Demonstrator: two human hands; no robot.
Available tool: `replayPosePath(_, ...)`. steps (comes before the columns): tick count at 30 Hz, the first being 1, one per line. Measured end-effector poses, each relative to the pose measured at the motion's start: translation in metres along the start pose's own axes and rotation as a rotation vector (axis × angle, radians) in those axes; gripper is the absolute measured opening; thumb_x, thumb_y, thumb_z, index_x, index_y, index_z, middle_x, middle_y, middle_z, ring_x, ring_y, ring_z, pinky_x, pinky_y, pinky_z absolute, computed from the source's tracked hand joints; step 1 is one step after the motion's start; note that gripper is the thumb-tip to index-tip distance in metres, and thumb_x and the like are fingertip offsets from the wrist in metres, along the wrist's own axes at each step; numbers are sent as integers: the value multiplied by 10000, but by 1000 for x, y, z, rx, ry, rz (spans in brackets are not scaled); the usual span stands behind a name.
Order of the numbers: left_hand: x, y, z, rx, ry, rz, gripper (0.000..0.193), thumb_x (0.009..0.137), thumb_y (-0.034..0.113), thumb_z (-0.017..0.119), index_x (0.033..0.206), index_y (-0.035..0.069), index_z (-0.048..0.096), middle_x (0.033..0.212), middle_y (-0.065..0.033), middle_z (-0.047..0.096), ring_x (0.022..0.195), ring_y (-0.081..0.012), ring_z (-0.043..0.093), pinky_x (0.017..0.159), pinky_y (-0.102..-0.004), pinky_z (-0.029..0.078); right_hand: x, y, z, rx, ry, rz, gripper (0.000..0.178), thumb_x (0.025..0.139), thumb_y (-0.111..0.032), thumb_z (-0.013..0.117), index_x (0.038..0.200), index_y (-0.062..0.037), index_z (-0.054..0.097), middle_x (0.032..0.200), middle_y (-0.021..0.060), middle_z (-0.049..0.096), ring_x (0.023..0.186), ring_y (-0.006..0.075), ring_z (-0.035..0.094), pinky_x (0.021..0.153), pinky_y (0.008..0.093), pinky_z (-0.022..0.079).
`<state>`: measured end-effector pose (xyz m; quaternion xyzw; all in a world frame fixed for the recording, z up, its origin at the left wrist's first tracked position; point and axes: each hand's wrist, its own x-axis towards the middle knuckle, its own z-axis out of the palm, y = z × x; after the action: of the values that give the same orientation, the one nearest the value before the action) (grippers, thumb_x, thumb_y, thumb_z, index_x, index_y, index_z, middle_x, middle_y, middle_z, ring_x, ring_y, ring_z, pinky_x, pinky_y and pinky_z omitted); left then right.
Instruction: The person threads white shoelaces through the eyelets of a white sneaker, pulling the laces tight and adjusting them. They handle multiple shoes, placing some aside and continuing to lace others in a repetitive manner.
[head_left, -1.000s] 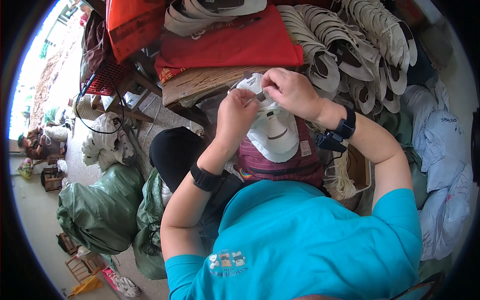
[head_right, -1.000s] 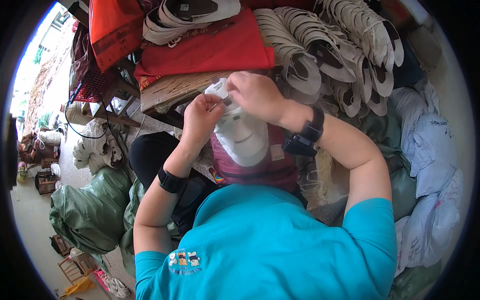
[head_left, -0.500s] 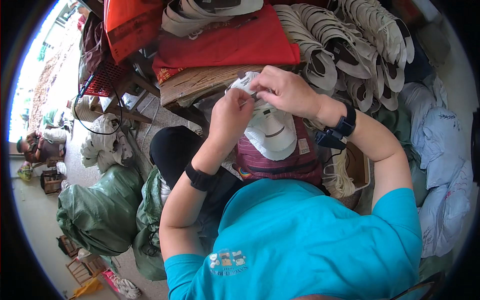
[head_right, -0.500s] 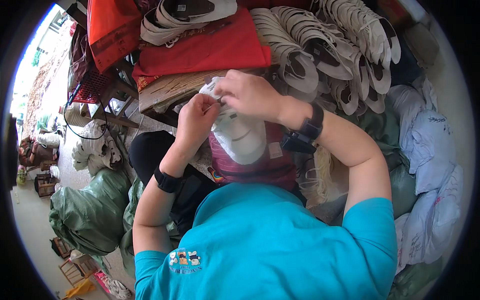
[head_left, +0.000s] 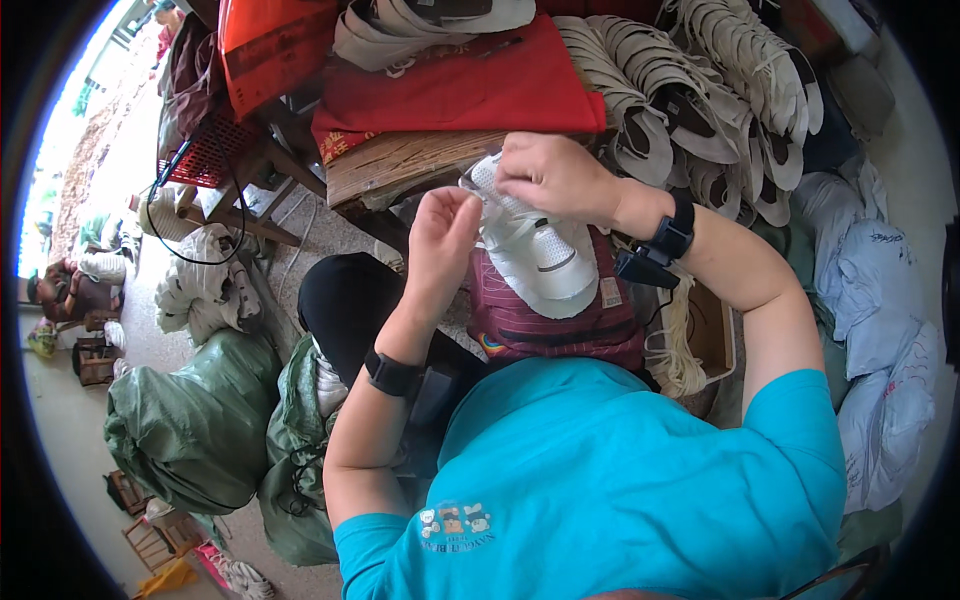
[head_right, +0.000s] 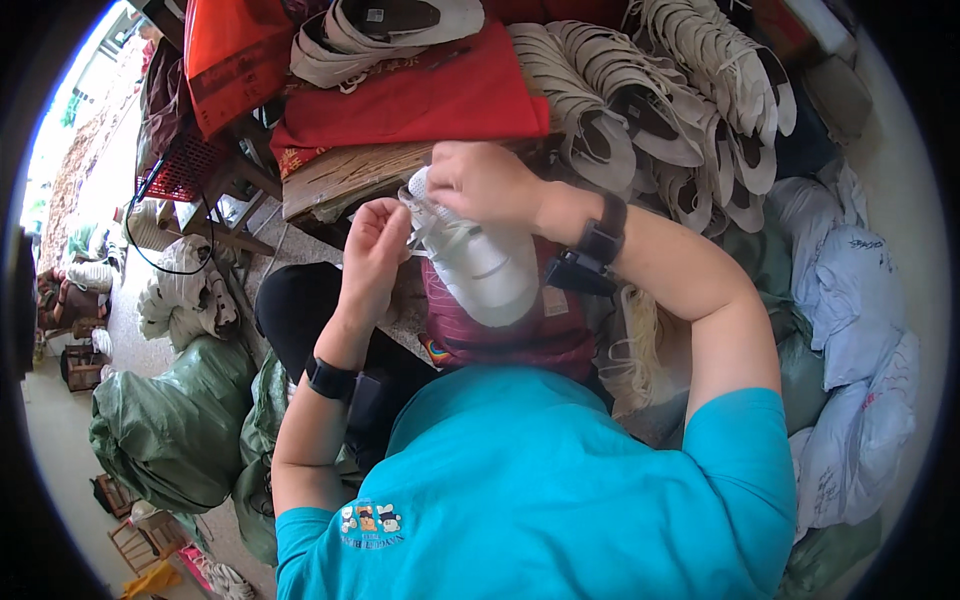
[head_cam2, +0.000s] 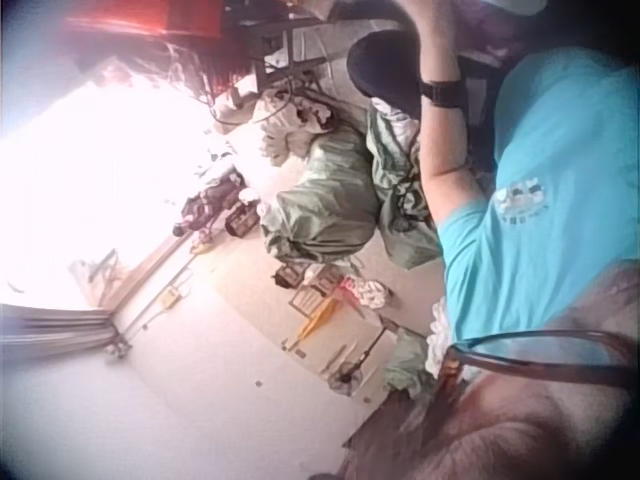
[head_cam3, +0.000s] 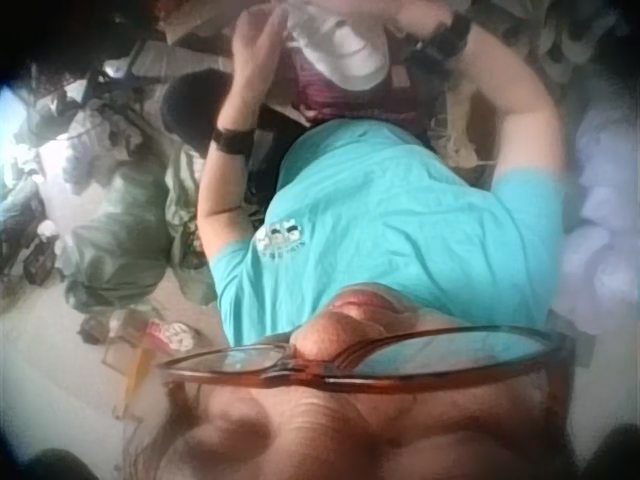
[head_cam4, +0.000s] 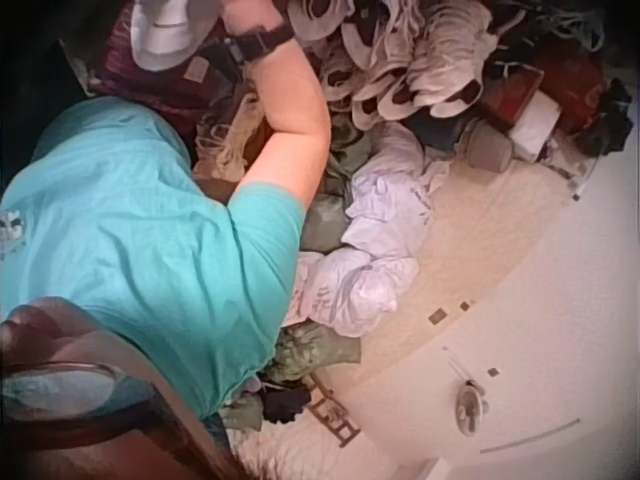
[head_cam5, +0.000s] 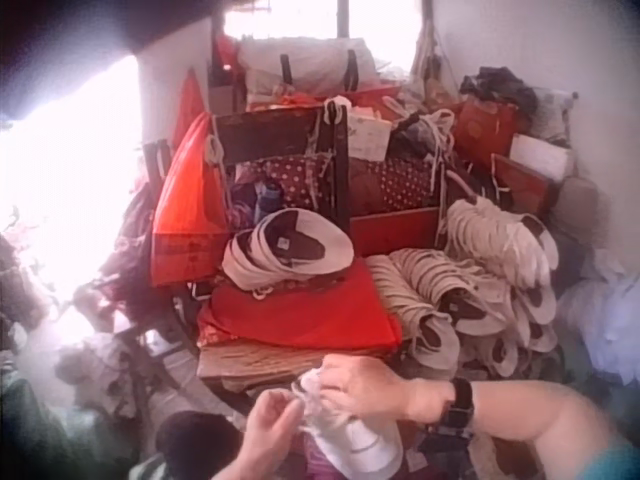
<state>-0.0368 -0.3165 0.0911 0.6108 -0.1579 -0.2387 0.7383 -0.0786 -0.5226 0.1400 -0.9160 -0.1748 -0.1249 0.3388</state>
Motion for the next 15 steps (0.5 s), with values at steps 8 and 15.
replayPosePath(8, -10, 8, -7, -51, -83, 3, 172, 1033, 130, 446, 1031, 34, 588, 856, 20, 532, 696, -63, 460, 642, -201, 391, 33, -74, -24, 442, 207, -147, 77, 832, -56, 718, 908, -49, 709, 889, 57, 617, 851, 183, 614, 733, 302, 490)
replayPosePath(15, -16, 33, 7, -438, -93, -159, 434, 1001, 186, 360, 1328, -55, 514, 989, 2, 525, 721, -55, 402, 670, -182, 371, -29, -71, -4, 43, -63, -507, 78, 779, -91, 697, 835, -80, 644, 835, 62, 573, 788, 268, 583, 693, 374, 498)
